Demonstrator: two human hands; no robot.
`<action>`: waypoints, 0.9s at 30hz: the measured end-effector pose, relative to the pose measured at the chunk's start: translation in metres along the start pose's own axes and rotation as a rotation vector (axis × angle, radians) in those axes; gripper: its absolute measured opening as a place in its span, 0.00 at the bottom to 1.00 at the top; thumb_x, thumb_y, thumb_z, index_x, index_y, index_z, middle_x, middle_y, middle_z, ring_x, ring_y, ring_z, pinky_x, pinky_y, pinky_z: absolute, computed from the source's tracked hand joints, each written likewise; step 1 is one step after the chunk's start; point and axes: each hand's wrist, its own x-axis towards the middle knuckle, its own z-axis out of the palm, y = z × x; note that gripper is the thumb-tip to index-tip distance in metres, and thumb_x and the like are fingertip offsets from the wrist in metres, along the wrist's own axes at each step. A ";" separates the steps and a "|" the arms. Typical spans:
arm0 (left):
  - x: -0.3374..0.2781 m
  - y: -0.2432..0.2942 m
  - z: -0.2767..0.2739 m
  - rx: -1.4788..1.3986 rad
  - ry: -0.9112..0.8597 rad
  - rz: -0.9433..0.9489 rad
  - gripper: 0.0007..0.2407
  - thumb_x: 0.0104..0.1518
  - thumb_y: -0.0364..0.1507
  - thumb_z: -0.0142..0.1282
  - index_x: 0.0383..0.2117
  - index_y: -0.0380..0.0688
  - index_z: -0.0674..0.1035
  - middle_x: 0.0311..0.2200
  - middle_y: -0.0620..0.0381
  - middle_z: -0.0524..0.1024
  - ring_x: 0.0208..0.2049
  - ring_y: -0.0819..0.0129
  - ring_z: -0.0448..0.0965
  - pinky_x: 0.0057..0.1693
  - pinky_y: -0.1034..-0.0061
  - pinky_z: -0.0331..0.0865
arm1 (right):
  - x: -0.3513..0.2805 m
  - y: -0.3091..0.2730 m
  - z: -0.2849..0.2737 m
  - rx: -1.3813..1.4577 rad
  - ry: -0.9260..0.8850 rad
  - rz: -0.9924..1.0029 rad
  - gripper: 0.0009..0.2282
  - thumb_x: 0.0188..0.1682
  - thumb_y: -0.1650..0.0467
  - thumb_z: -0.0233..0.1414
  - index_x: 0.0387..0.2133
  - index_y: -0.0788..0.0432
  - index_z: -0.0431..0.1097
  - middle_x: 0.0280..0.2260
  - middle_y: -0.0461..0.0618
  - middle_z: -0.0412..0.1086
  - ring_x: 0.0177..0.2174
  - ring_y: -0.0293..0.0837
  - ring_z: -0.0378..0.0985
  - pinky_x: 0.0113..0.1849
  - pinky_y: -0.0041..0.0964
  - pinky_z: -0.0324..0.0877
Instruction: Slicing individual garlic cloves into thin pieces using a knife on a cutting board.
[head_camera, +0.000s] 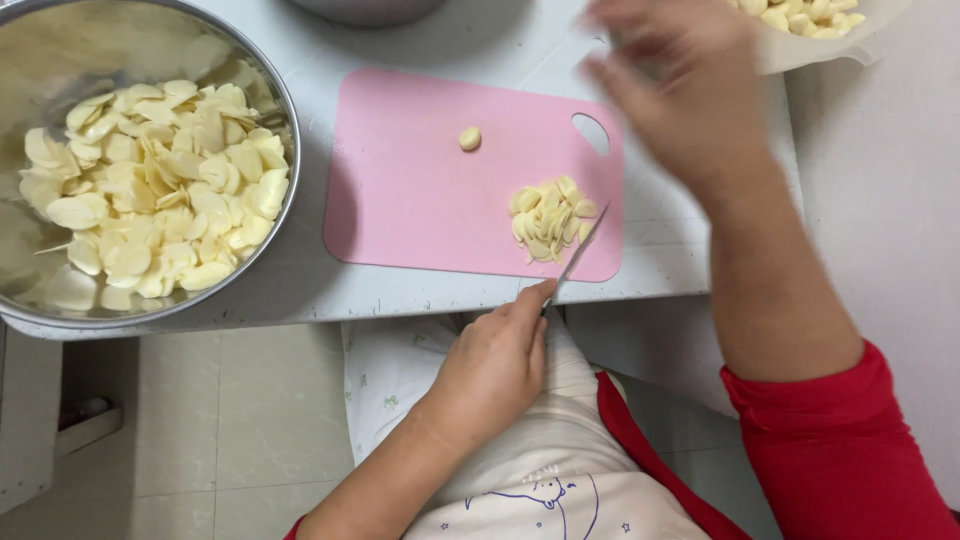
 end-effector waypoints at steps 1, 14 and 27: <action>0.001 0.003 0.000 0.004 -0.032 -0.030 0.19 0.65 0.25 0.43 0.63 0.44 0.69 0.34 0.35 0.82 0.34 0.31 0.80 0.40 0.44 0.71 | 0.005 -0.018 0.014 0.100 -0.217 -0.035 0.10 0.55 0.84 0.64 0.49 0.68 0.77 0.49 0.64 0.76 0.49 0.54 0.79 0.43 0.41 0.80; -0.001 0.001 -0.004 -0.008 0.055 -0.001 0.19 0.64 0.24 0.44 0.62 0.41 0.70 0.36 0.33 0.82 0.35 0.30 0.79 0.41 0.47 0.70 | -0.010 -0.012 0.099 0.069 -0.436 0.130 0.05 0.57 0.70 0.57 0.41 0.52 0.82 0.41 0.42 0.78 0.39 0.44 0.81 0.38 0.40 0.73; -0.008 -0.002 -0.003 -0.004 0.075 -0.008 0.19 0.66 0.23 0.43 0.63 0.38 0.70 0.45 0.35 0.82 0.42 0.36 0.83 0.46 0.49 0.77 | -0.122 -0.031 0.012 0.722 -0.077 0.986 0.14 0.49 0.77 0.61 0.49 0.67 0.75 0.40 0.53 0.78 0.38 0.39 0.84 0.44 0.32 0.83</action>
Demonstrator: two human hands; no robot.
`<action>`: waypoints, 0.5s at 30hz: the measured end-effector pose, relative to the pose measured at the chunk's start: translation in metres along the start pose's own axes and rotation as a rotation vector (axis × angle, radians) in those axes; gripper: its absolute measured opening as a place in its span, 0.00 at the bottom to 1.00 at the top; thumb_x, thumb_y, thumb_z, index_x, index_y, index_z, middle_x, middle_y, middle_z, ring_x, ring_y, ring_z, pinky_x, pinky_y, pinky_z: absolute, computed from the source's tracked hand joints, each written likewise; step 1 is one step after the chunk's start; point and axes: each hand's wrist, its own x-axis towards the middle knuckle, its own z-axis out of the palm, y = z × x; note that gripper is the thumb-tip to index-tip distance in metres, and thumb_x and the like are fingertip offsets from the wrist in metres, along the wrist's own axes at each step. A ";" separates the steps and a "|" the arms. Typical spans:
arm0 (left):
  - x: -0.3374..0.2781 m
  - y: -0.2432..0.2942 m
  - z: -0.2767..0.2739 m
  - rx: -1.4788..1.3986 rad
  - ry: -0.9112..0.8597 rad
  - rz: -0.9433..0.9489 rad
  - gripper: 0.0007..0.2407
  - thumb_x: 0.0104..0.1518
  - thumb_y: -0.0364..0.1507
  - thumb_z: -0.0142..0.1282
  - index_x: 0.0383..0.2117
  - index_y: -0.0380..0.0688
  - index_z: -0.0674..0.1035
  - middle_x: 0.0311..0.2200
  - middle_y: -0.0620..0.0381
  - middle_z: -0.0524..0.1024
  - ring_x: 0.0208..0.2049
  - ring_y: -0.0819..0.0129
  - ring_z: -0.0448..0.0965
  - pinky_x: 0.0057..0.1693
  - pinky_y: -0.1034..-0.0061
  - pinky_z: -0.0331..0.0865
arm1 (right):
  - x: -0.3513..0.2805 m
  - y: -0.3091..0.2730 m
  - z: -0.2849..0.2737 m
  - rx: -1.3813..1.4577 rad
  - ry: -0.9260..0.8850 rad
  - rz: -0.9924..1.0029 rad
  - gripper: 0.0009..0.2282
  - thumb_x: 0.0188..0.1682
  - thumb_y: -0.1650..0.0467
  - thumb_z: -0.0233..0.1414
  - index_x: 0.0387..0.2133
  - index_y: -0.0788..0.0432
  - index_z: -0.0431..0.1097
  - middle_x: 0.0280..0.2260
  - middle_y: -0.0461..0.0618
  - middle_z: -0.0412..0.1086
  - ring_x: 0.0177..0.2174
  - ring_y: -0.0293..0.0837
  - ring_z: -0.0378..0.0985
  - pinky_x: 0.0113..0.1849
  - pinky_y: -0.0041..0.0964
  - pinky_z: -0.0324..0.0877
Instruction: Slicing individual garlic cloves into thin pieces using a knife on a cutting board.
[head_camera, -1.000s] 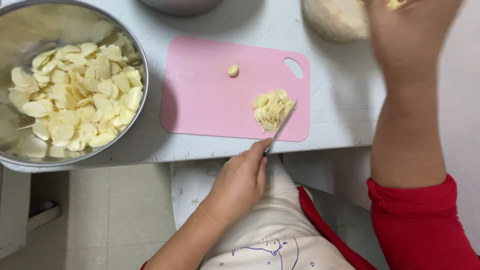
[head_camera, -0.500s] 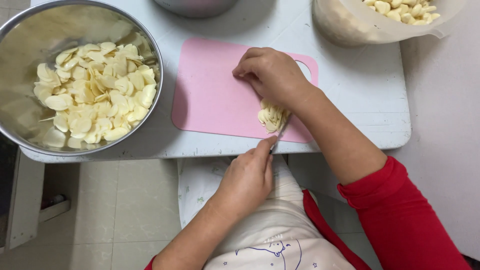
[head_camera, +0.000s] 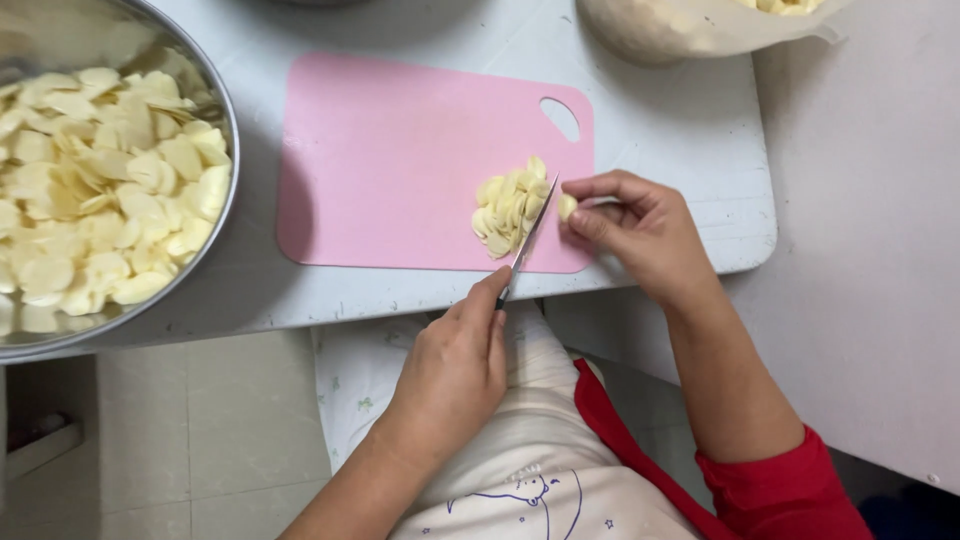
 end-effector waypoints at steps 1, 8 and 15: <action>-0.002 -0.007 0.010 0.043 0.073 0.052 0.20 0.64 0.24 0.46 0.64 0.43 0.69 0.43 0.44 0.82 0.36 0.41 0.82 0.41 0.51 0.75 | -0.007 0.000 0.001 -0.068 0.011 0.032 0.12 0.49 0.75 0.63 0.47 0.62 0.77 0.38 0.49 0.80 0.38 0.36 0.83 0.48 0.27 0.81; -0.006 -0.002 0.018 0.120 0.031 0.030 0.20 0.64 0.25 0.46 0.65 0.44 0.69 0.40 0.45 0.81 0.30 0.36 0.80 0.33 0.44 0.73 | -0.029 0.005 0.024 -0.278 0.166 -0.102 0.11 0.49 0.76 0.64 0.45 0.62 0.78 0.40 0.49 0.76 0.37 0.36 0.80 0.40 0.24 0.81; -0.008 -0.005 0.022 0.183 -0.007 0.000 0.25 0.60 0.24 0.48 0.67 0.46 0.68 0.36 0.48 0.77 0.21 0.33 0.76 0.26 0.40 0.68 | -0.031 0.015 0.027 -0.344 0.204 -0.284 0.07 0.50 0.78 0.64 0.40 0.65 0.79 0.42 0.57 0.77 0.43 0.42 0.82 0.40 0.25 0.82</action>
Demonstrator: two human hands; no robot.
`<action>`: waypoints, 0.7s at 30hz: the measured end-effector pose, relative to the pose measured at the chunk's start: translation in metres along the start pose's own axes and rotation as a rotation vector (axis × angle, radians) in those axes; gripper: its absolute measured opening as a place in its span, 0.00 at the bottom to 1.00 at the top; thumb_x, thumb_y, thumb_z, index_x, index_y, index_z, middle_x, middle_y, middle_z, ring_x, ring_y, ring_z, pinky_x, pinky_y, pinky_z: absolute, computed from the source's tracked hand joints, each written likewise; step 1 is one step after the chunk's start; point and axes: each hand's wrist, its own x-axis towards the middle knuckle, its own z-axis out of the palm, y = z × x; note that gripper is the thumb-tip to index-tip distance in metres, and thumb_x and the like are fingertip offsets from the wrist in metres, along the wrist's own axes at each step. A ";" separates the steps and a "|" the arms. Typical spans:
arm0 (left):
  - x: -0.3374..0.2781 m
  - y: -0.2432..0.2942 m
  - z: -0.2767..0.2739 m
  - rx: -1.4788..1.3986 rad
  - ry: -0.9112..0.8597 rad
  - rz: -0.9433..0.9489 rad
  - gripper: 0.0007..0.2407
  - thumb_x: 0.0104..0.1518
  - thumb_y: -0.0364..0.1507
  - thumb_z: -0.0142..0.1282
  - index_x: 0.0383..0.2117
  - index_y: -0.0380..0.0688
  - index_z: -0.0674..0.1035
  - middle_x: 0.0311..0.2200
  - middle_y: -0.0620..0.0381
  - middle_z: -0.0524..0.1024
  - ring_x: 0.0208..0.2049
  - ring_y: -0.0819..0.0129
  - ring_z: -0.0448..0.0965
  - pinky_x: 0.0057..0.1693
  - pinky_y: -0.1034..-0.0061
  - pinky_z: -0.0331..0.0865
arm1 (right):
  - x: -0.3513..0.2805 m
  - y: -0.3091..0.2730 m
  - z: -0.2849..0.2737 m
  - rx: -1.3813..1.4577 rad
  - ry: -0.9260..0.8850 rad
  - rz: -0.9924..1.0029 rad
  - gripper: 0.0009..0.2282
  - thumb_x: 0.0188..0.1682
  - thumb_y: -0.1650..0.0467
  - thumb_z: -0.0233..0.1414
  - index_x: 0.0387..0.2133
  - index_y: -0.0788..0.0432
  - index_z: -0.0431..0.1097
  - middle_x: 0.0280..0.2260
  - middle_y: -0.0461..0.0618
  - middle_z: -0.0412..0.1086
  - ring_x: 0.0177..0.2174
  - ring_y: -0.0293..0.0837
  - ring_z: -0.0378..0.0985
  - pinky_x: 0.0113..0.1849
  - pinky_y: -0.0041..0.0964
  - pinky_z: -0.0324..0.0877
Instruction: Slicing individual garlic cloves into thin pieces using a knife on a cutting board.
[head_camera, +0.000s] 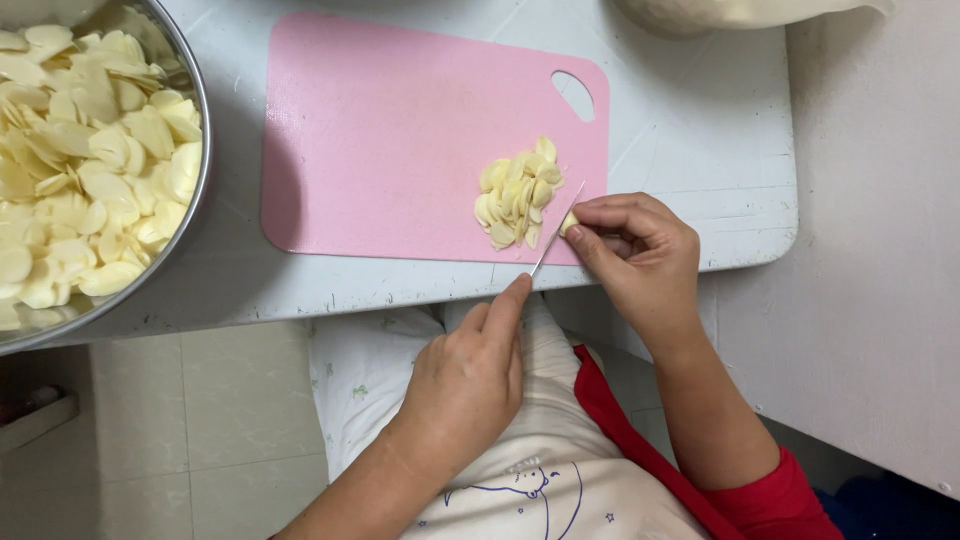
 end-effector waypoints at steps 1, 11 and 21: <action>0.000 -0.001 0.002 0.019 0.007 0.005 0.25 0.59 0.24 0.48 0.67 0.46 0.68 0.35 0.49 0.76 0.20 0.34 0.75 0.25 0.41 0.68 | -0.001 0.001 0.001 0.015 0.022 -0.007 0.06 0.50 0.79 0.65 0.39 0.65 0.78 0.41 0.57 0.77 0.42 0.42 0.83 0.40 0.25 0.82; -0.011 0.002 -0.002 0.106 0.047 0.053 0.27 0.57 0.23 0.51 0.67 0.46 0.70 0.29 0.52 0.71 0.12 0.41 0.70 0.19 0.48 0.66 | -0.005 0.008 0.005 -0.025 0.064 -0.107 0.05 0.50 0.81 0.64 0.37 0.66 0.78 0.40 0.58 0.77 0.41 0.43 0.83 0.40 0.27 0.82; -0.016 0.002 -0.003 0.153 0.048 0.086 0.28 0.55 0.22 0.52 0.68 0.44 0.69 0.29 0.55 0.69 0.11 0.48 0.68 0.17 0.54 0.66 | -0.007 0.012 0.007 -0.027 0.082 -0.138 0.06 0.50 0.81 0.65 0.38 0.66 0.78 0.40 0.59 0.76 0.41 0.44 0.82 0.41 0.29 0.83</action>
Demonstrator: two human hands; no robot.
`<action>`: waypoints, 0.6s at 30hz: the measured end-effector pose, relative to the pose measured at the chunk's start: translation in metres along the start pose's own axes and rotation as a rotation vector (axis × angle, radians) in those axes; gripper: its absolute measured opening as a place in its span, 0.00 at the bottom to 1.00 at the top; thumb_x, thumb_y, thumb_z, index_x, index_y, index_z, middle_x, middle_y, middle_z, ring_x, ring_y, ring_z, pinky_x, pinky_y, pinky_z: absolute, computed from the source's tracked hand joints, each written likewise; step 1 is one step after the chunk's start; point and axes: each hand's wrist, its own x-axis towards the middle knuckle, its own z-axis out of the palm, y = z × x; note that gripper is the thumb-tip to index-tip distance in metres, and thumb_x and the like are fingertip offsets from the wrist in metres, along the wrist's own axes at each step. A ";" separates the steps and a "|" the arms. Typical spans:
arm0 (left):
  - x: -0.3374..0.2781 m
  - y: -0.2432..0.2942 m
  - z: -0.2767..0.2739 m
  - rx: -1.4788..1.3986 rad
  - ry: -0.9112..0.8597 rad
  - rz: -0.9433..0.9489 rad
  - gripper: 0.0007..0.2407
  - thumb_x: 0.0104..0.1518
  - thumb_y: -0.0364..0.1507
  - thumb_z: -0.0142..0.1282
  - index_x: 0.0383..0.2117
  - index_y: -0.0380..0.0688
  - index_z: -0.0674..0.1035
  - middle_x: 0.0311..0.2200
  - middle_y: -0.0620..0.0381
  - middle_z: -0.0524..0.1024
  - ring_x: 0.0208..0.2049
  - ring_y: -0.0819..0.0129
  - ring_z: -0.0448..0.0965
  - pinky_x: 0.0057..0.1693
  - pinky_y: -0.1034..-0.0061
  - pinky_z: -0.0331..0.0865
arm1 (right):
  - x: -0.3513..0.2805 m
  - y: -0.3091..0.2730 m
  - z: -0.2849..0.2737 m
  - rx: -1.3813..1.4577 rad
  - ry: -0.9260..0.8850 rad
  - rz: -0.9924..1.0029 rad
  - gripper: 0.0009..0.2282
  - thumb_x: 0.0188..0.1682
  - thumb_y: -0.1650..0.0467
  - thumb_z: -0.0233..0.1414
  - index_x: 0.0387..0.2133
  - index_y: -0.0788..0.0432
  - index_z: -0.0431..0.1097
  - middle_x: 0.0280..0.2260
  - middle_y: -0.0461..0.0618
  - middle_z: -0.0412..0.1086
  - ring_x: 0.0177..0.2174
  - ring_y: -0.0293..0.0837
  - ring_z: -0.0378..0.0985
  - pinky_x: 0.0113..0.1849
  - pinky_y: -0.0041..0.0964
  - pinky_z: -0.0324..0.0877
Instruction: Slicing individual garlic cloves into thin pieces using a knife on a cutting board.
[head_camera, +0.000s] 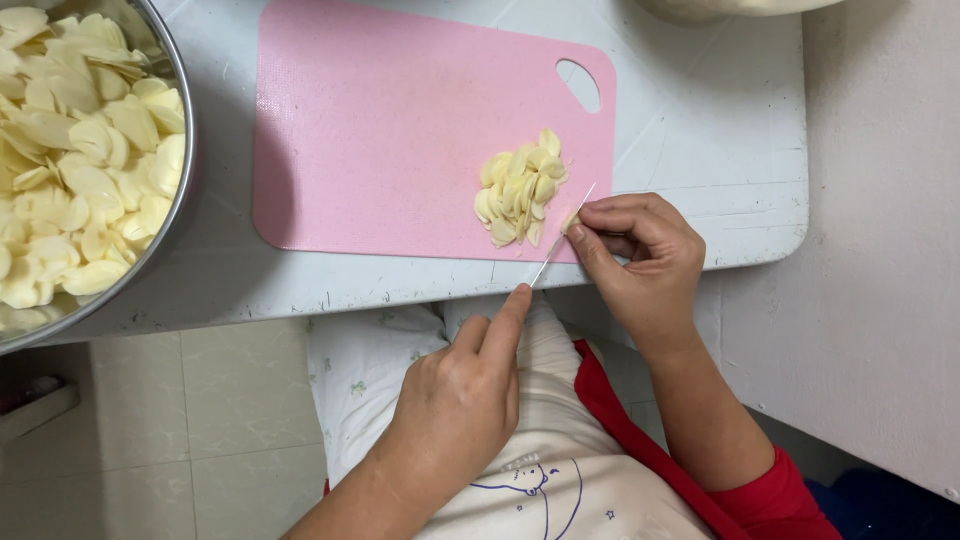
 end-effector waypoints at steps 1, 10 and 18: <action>-0.001 0.000 0.001 0.007 0.006 0.003 0.29 0.54 0.21 0.52 0.68 0.44 0.69 0.29 0.56 0.68 0.10 0.49 0.67 0.17 0.55 0.67 | 0.000 0.001 0.000 -0.001 0.004 -0.002 0.06 0.50 0.81 0.65 0.38 0.66 0.78 0.40 0.59 0.76 0.41 0.44 0.82 0.41 0.30 0.83; 0.001 -0.003 0.004 0.010 -0.039 -0.012 0.30 0.55 0.24 0.53 0.69 0.46 0.68 0.30 0.54 0.69 0.11 0.43 0.69 0.19 0.49 0.67 | 0.000 0.002 0.000 -0.003 0.010 -0.009 0.06 0.49 0.82 0.65 0.37 0.67 0.78 0.39 0.60 0.77 0.39 0.45 0.83 0.40 0.30 0.83; 0.005 -0.001 0.010 0.030 -0.015 0.003 0.30 0.54 0.24 0.54 0.69 0.46 0.68 0.30 0.53 0.68 0.12 0.45 0.71 0.18 0.49 0.67 | 0.001 0.002 -0.001 -0.008 -0.008 0.005 0.05 0.50 0.81 0.65 0.38 0.67 0.78 0.39 0.60 0.77 0.40 0.45 0.83 0.39 0.29 0.83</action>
